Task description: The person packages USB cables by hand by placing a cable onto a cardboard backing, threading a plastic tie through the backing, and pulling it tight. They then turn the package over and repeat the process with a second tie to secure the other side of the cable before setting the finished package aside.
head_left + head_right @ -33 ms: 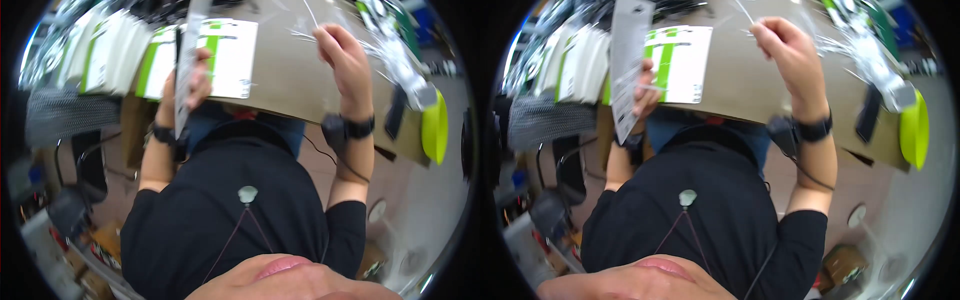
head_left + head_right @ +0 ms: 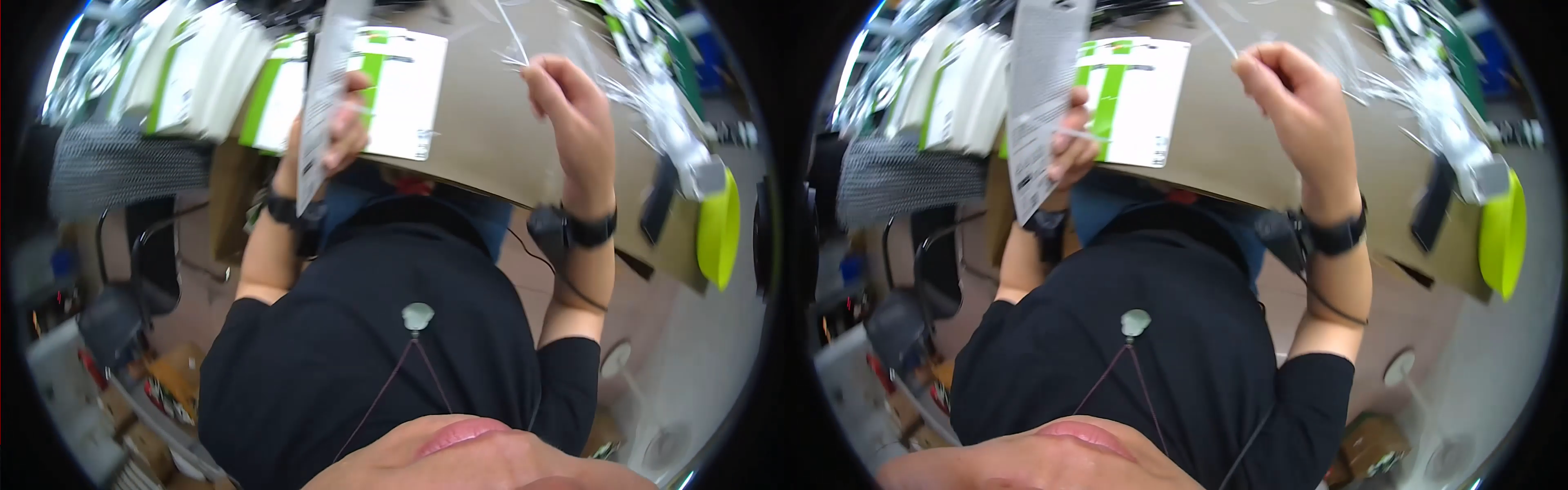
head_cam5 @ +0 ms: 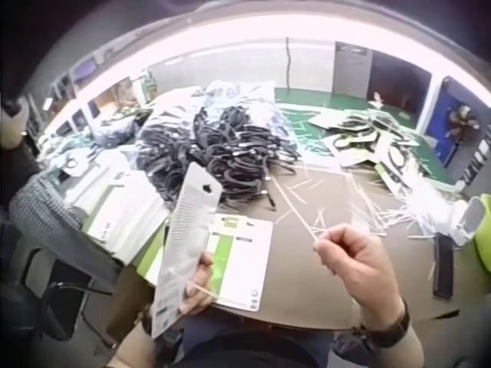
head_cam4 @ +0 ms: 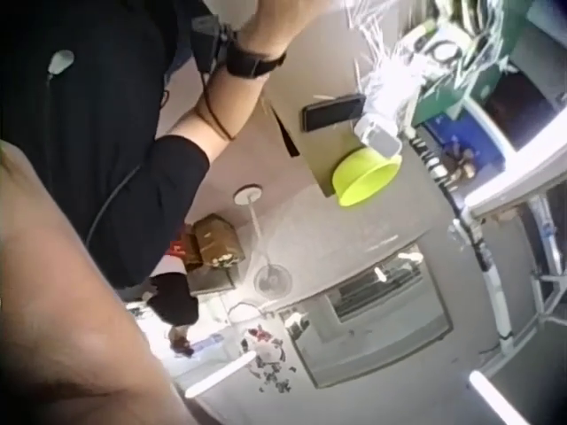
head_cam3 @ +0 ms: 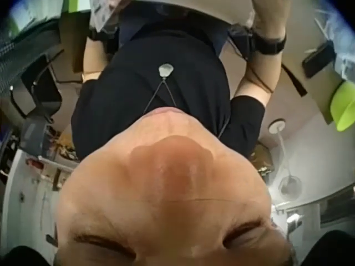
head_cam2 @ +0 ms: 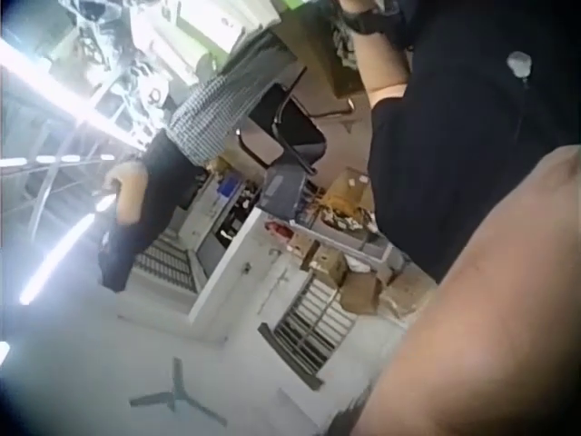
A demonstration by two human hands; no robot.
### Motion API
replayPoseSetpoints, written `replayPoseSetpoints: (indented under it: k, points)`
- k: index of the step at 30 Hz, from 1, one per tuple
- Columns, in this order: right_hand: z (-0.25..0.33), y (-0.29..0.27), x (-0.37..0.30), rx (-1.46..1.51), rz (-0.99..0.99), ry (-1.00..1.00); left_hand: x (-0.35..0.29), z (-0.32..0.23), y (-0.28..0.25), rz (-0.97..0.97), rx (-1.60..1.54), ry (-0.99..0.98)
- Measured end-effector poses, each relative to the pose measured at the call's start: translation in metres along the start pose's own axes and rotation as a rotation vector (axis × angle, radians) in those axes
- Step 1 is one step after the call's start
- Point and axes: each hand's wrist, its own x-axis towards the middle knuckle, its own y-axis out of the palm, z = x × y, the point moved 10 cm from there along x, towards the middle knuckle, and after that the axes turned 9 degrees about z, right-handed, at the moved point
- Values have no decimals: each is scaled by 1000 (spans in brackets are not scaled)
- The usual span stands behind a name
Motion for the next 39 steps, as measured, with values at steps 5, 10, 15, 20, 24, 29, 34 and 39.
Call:
replayPoseSetpoints:
  k: [5,10,15,20,24,29,34,39]
  points:
    - [41,69,-20,-326,87,-287,-1,-5,13,180,-244,49]
    - [40,86,-21,-419,81,-337,-8,-10,10,111,-282,102]
    - [30,93,-17,-471,97,-311,-7,-10,18,188,-255,83]
    - [24,93,-15,-468,98,-266,-7,-6,23,305,-284,68]
    - [20,93,-14,-462,96,-241,-5,-3,25,310,-289,52]
    - [15,91,-15,-460,84,-221,-3,0,27,327,-298,60]
    - [17,92,-15,-436,88,-199,-1,1,27,279,-265,68]
    - [21,96,-14,-441,88,-220,0,12,26,112,-71,15]
